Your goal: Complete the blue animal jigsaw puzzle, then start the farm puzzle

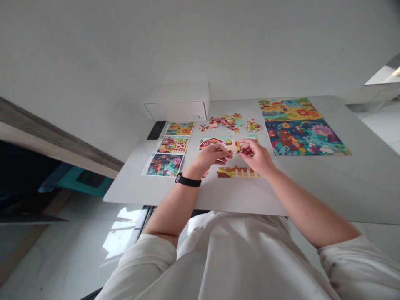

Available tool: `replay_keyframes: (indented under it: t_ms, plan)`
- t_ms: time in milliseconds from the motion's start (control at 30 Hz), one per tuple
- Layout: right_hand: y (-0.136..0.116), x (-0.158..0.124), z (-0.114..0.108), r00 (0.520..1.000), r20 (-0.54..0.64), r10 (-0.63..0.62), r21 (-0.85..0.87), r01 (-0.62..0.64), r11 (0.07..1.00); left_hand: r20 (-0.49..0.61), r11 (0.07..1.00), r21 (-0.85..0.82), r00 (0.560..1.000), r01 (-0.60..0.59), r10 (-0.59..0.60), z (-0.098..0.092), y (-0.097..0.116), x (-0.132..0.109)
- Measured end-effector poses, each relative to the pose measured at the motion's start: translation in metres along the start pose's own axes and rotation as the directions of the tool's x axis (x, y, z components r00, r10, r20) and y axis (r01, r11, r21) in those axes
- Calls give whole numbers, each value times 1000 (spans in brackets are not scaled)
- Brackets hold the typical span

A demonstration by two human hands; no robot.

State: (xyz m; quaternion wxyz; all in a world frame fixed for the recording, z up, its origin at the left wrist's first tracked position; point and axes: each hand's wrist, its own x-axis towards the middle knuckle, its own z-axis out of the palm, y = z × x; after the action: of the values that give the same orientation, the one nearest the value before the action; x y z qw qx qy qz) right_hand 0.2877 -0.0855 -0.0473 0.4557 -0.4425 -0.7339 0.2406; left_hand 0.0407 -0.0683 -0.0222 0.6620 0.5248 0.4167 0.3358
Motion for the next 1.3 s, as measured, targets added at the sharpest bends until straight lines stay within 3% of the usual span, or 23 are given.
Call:
replay_keyframes:
  t_ms: [467,600,767,1033,1200,1300]
  plan:
    - [-2,1,-4,998,55,-22,19,21,1000,0,996,83,1000,18,-18,1,1,1]
    - [-4,4,-13,990,60,-125,-112,131,985,-2,994,109,1000,15,-15,3,2,1]
    - [-7,7,-24,940,118,-321,-224,340,913,-17,991,127,1000,28,-26,9,2,0]
    - [-3,7,-36,930,212,-300,-293,353,889,-12,989,145,1000,9,-7,19,-4,3]
    - [-2,7,-65,939,273,-209,-255,280,925,24,944,299,990,-136,135,34,-13,8]
    - [3,2,-90,962,237,-136,-287,204,936,64,824,486,952,-290,298,45,-20,5]
